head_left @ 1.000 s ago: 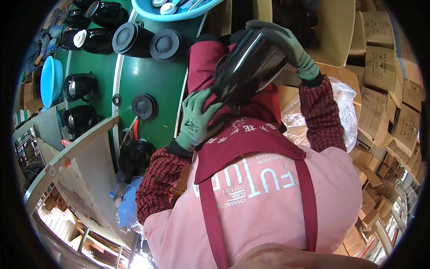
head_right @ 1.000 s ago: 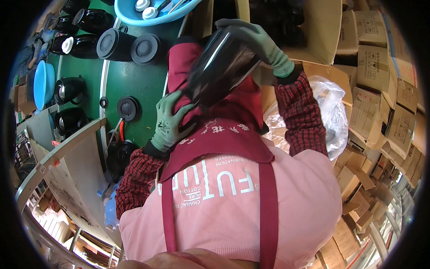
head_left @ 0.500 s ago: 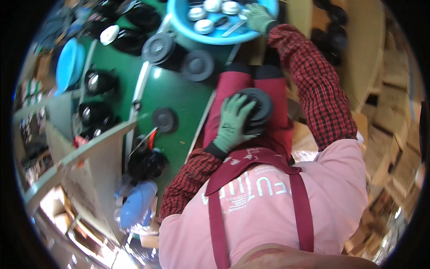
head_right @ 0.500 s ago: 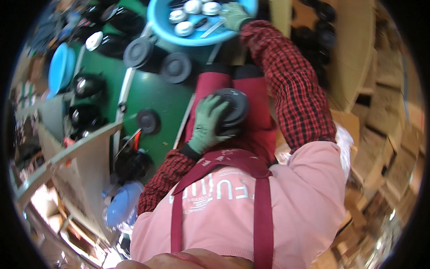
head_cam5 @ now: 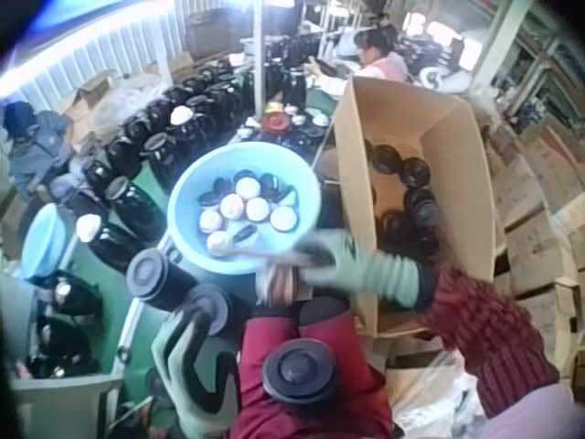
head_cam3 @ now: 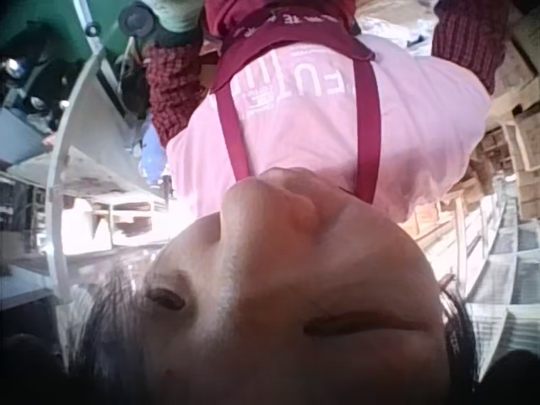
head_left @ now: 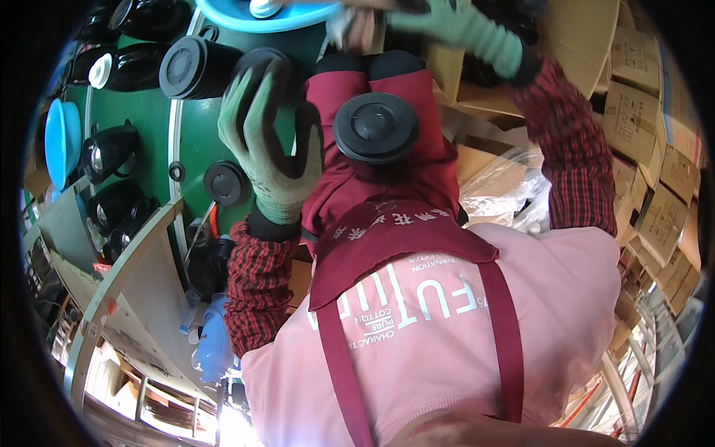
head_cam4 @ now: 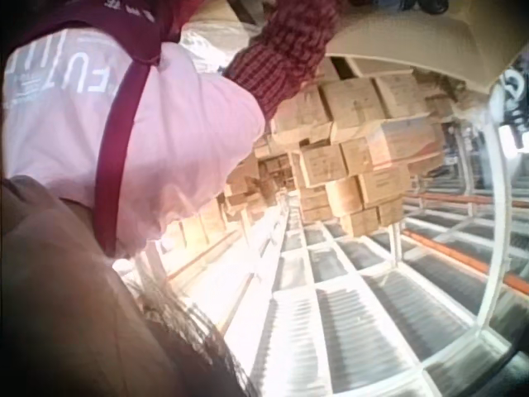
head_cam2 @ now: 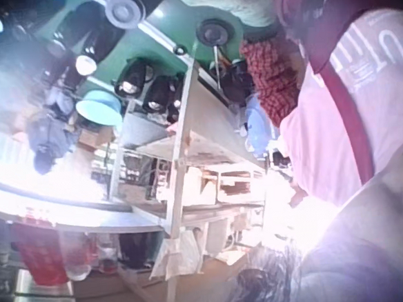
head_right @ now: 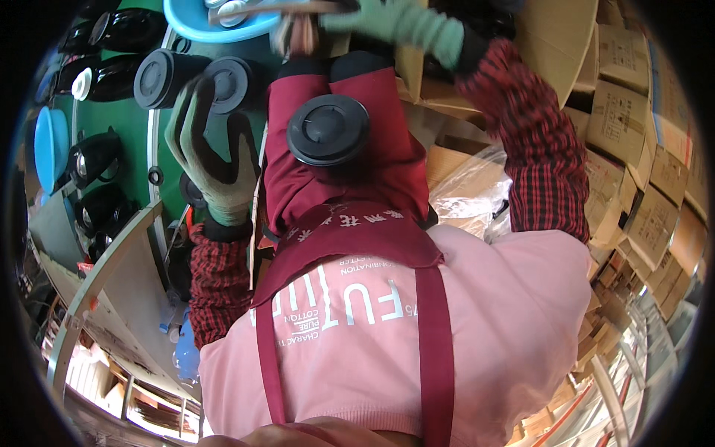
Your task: The person assembles black kettles on a conveyor belt. They pick up kettle bodies, insert metal strainers, and place lids on top. The person handles the kettles one at a time, moving them along the belt after assembly.
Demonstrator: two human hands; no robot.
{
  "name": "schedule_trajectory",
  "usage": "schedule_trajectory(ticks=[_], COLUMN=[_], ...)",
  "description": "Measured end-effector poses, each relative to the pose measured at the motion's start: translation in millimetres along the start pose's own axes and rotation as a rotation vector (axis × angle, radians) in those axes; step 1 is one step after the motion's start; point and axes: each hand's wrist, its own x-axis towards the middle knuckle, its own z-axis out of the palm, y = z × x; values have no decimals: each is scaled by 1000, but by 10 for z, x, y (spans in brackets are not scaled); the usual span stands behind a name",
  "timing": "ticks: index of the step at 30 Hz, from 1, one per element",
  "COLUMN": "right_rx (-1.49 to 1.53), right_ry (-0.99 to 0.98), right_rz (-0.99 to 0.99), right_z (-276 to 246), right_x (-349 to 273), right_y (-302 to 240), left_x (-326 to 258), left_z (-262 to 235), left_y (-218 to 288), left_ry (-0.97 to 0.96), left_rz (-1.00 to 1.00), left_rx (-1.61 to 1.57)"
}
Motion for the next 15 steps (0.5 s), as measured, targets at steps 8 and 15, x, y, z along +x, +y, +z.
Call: schedule_trajectory(ticks=[8,15], right_rx=[-383,-337], right_ry=[-337,-311], right_rz=[314,97], right_z=[566,635], right_x=[-932,-870], right_y=[-987,-644], left_x=[241,-4], left_z=[457,318], left_y=[-190,107], left_ry=[-872,-760], left_rz=[40,-163], left_rx=[-221,-9])
